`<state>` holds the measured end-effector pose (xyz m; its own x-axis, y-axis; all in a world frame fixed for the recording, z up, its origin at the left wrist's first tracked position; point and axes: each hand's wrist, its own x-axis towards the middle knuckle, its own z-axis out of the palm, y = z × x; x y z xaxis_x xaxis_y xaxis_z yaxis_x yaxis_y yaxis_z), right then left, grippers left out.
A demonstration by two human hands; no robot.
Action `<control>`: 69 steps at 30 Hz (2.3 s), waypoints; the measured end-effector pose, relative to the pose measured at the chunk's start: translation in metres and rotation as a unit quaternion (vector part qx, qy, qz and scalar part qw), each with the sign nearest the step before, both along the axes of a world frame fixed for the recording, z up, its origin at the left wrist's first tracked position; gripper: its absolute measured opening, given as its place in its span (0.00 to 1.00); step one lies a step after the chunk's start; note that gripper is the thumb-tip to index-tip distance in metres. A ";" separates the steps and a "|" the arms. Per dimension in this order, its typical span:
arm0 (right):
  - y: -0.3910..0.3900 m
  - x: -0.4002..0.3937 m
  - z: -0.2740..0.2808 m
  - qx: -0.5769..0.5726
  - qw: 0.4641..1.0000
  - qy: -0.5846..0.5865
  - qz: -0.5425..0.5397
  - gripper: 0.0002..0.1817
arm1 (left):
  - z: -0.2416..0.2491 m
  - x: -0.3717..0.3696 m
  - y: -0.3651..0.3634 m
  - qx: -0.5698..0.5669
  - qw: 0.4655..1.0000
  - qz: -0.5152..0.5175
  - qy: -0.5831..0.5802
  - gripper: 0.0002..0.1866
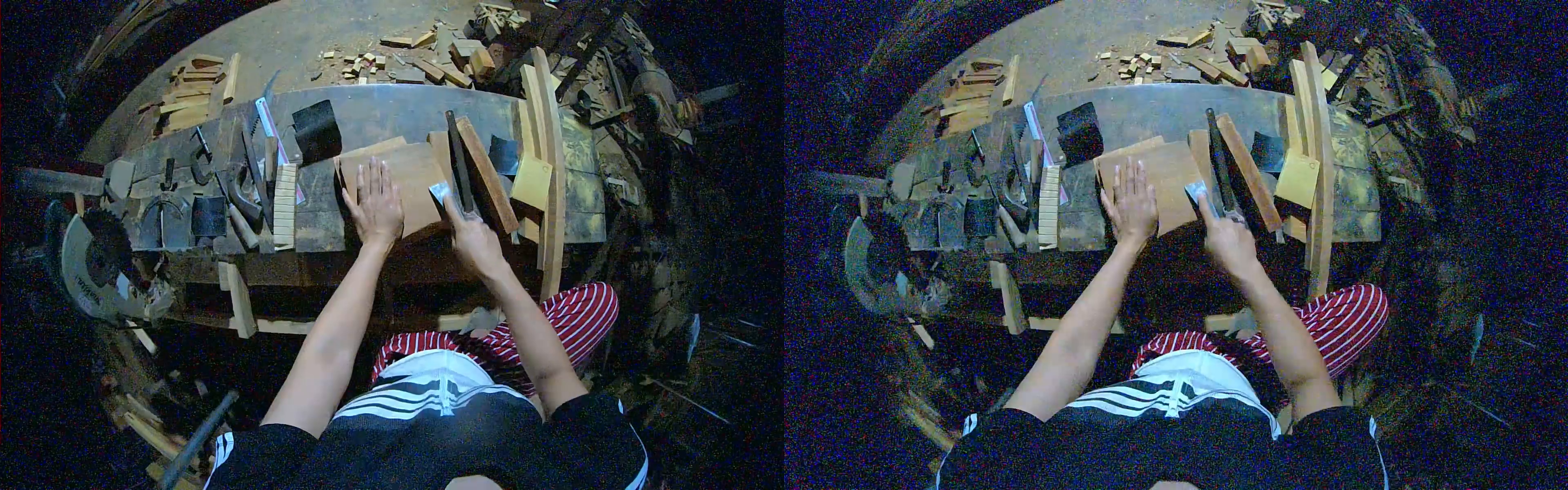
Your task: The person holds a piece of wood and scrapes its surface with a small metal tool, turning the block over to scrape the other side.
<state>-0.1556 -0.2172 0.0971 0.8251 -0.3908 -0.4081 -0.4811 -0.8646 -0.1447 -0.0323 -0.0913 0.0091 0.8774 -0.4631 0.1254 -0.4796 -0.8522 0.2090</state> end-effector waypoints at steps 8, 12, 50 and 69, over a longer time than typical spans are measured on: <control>-0.022 0.047 -0.025 0.013 0.999 -0.047 0.001 0.39 | -0.006 -0.001 -0.002 -0.009 1.000 0.005 0.003 0.29; -0.002 -0.024 -0.015 0.018 0.997 -0.071 0.003 0.38 | 0.000 0.000 -0.001 -0.003 1.000 0.011 0.021 0.28; 0.018 0.030 -0.037 0.016 0.994 -0.096 0.057 0.37 | -0.007 0.000 -0.001 -0.044 0.999 0.016 0.004 0.26; 0.049 -0.029 -0.001 0.018 0.996 -0.045 0.071 0.42 | -0.020 0.008 0.024 -0.252 0.959 0.085 0.100 0.33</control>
<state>-0.1850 -0.1680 0.0958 0.9050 -0.2546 -0.3409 -0.3384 -0.9163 -0.2141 -0.0243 -0.0670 -0.0114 0.9646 -0.2364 0.1174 -0.2506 -0.6813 0.6878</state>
